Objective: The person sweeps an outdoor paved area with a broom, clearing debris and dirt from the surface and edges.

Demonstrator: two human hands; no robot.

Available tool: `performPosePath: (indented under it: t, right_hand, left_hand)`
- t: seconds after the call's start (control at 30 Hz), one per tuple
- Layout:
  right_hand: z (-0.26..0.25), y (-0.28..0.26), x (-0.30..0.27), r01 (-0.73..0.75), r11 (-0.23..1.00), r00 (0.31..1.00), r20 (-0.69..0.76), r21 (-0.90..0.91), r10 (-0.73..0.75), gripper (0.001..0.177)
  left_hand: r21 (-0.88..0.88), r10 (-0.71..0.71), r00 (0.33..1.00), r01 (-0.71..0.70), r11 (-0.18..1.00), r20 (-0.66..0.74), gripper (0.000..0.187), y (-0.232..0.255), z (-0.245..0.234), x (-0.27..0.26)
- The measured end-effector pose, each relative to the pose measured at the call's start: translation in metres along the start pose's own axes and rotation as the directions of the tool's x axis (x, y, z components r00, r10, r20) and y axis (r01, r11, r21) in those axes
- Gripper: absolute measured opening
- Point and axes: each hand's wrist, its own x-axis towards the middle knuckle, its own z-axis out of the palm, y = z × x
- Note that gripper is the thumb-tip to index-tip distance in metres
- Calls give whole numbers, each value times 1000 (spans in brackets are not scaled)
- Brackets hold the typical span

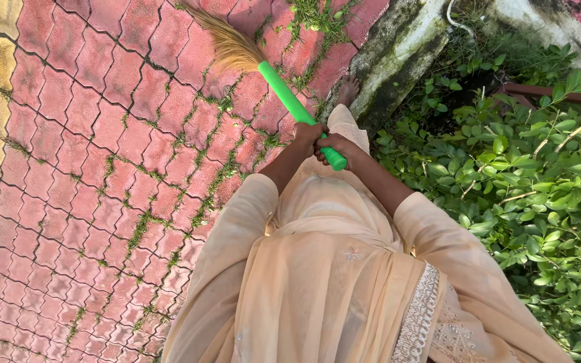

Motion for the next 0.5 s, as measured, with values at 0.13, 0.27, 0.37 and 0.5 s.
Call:
performPosePath:
  t: [0.13,0.27,0.37,0.5]
  right_hand:
    - [25,7,8,266,957,956,-158,120,-246,13]
    - [60,-10,-27,421,904,876,-293,76,-384,22]
    - [77,-8,-68,405,913,880,-296,56,-372,29]
    - [65,15,-101,213,977,944,-254,-20,-211,28]
  left_hand:
    - [367,115,981,-165,915,154,38,38,3,11]
    - [244,435,850,-508,826,299,55,52,16,-10]
    - [95,442,837,-493,865,322,58,47,25,-49]
    - [63,342,934,-349,935,101,54,15,29,-114]
